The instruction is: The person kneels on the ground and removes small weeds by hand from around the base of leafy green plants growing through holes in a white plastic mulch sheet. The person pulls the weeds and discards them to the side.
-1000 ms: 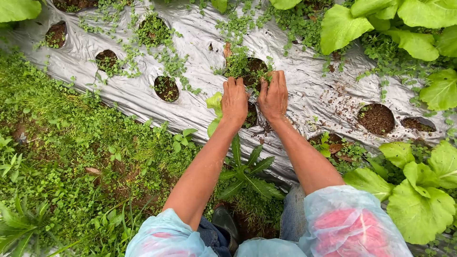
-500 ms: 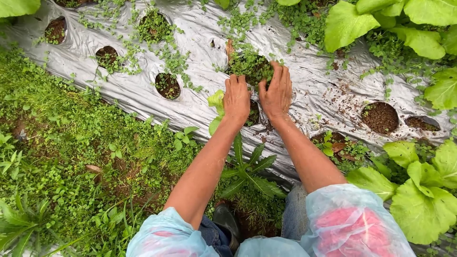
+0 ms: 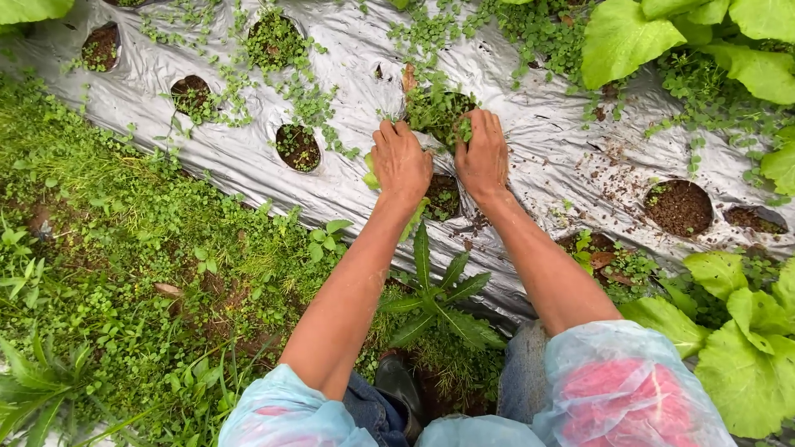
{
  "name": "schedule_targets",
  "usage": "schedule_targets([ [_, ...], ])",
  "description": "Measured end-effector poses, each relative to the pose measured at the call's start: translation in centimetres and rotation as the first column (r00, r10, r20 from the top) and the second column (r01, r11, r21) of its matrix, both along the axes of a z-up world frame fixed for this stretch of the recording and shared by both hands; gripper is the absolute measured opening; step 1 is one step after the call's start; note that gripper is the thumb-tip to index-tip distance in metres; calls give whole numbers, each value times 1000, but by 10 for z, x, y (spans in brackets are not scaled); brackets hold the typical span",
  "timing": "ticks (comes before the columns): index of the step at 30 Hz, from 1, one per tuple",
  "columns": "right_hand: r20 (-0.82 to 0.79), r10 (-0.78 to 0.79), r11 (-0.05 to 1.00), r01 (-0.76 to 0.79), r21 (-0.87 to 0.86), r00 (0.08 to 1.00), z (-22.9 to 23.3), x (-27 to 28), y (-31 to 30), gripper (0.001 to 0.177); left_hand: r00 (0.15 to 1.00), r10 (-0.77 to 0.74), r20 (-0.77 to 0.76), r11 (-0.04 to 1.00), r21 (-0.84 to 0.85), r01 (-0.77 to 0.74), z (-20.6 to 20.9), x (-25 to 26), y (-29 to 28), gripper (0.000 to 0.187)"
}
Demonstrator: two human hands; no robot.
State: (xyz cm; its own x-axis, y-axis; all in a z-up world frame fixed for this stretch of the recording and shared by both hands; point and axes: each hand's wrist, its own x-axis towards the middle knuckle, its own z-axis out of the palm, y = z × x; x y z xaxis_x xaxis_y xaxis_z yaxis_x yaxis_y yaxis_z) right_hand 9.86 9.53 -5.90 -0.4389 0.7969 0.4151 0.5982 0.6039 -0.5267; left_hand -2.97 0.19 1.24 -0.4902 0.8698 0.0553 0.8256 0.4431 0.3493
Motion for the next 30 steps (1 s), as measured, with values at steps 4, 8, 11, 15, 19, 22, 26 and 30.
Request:
schedule_targets([
  [4, -181, 35, 999, -42, -33, 983, 17, -16, -1, 15, 1000, 22, 7, 999, 24, -22, -3, -2, 3, 61],
  [8, 69, 36, 997, -31, -73, 997, 38, -37, -2, 58, 1000, 28, -9, 999, -23, -29, -9, -4, 5, 60],
  [11, 165, 63, 992, -44, -116, 984, 47, -46, 5, 65, 998, 47, -50, 998, -47, -49, -20, -3, 11, 63],
  [15, 178, 195, 979, -181, -93, 965, 51, -48, 12, 50, 997, 40, -64, 997, -67, -44, -19, -2, 11, 56],
  [19, 180, 257, 966, -252, -53, 949, 37, -46, 22, 52, 997, 36, -71, 995, -93, -43, -19, -1, 10, 58],
  [22, 209, 247, 969, -237, -72, 946, 33, -46, 23, 29, 996, 29, -84, 999, -34, -32, -25, -3, 12, 57],
  [26, -35, 248, 960, -251, -126, 968, 42, -43, 12, 44, 997, 31, -72, 999, -18, -32, -24, -3, 11, 62],
  [30, -126, -15, 922, -35, -384, 992, 4, -40, 23, 64, 995, 44, -95, 999, -7, -44, -34, -5, 15, 62],
])
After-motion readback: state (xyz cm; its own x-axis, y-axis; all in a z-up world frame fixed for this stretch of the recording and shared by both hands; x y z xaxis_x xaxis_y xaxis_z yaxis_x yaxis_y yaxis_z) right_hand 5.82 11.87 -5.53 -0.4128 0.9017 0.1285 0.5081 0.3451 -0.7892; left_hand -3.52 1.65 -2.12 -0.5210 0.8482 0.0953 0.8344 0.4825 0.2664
